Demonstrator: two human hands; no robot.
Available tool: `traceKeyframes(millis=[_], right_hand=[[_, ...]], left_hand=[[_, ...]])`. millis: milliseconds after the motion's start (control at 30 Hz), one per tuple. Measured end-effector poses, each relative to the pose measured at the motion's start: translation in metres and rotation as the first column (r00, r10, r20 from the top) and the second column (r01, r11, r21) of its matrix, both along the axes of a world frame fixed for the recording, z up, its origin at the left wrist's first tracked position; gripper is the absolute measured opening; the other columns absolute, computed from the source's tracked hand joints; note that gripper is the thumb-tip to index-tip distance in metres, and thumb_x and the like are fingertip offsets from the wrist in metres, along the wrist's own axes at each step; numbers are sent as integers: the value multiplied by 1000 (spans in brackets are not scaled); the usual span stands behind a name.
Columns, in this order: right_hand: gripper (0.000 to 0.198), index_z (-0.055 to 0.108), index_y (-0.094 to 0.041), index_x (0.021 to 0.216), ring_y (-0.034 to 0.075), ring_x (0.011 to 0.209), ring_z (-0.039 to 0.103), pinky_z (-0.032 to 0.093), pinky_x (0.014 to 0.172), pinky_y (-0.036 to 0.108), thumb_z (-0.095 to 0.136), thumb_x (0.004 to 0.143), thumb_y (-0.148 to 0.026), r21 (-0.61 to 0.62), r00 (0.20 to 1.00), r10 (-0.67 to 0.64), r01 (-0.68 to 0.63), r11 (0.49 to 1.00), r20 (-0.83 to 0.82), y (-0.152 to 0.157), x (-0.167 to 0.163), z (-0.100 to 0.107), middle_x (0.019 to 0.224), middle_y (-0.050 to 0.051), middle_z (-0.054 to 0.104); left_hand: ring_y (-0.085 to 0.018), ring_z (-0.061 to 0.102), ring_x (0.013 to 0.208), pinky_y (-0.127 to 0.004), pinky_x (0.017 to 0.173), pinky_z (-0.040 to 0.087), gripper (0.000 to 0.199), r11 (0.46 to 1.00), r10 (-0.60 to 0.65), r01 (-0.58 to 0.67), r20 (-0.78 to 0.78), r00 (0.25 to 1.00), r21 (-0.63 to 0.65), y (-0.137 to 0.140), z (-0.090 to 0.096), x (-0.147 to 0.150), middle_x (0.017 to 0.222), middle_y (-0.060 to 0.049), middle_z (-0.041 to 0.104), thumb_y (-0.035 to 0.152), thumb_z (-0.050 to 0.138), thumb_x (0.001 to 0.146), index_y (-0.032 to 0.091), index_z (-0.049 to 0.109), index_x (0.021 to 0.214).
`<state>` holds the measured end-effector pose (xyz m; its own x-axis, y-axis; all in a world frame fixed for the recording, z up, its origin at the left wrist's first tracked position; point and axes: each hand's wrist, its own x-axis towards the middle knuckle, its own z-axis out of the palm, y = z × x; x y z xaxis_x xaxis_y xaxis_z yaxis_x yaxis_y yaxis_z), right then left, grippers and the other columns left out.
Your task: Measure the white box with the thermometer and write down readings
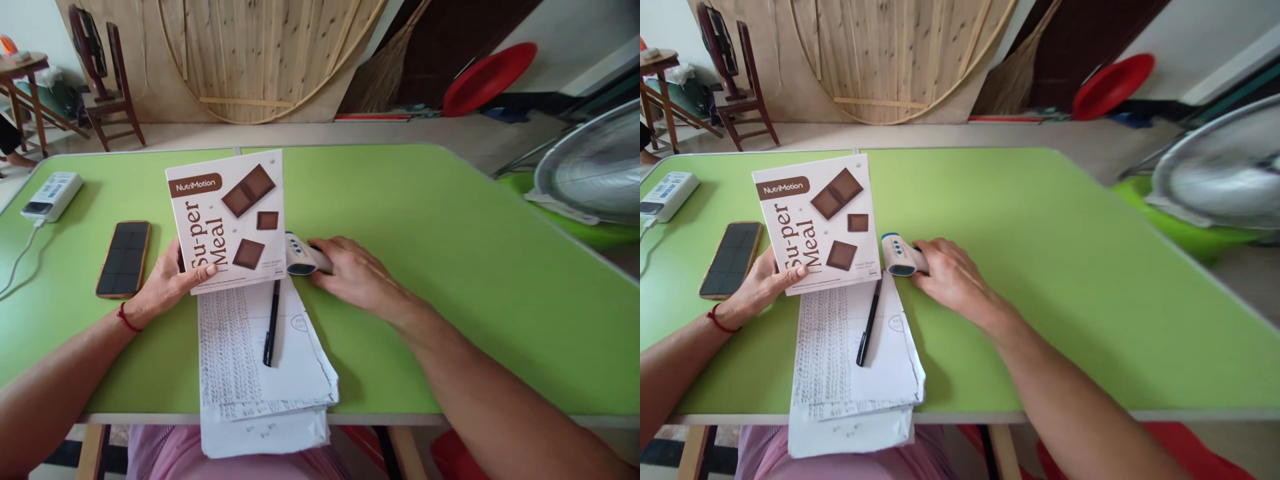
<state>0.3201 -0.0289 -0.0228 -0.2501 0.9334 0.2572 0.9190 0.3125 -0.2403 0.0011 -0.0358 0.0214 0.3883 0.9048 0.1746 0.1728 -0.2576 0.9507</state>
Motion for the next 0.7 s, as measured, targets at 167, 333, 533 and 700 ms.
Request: traceKeyframes(millis=[167,333,533,700], right_hand=[[29,61,-20,98,26,77,64,54,65,40,68,72,-30,22,852,-116,148,989,-510,-18,-12,28,86,9,66],[8,56,-23,83,15,59,57,49,54,31,62,80,-26,-185,464,42,-432,883,-885,-54,-49,60,71,-1,59],[14,52,-21,74,12,55,51,45,54,30,64,76,-29,-320,359,-142,-506,801,-923,-71,-92,46,63,-3,53],[23,54,-21,83,12,56,53,46,55,31,67,77,-39,-363,268,-255,-525,770,-929,-74,-107,32,64,-3,56]], left_hand=[[-29,64,109,-42,90,56,52,998,-16,15,-9,1000,-68,0,1,-1,125,-13,66,46,72,84,15,55,123],[-29,64,110,-42,91,56,51,998,-42,42,-4,999,-51,2,0,-1,125,-13,66,44,72,84,16,55,123],[-29,65,106,-43,89,55,49,997,-43,42,-14,999,-61,2,-1,-2,119,-14,68,45,70,85,14,56,120],[-28,65,105,-41,87,56,52,997,-50,51,23,998,-62,2,-4,-2,122,-14,66,44,73,83,14,54,121]])
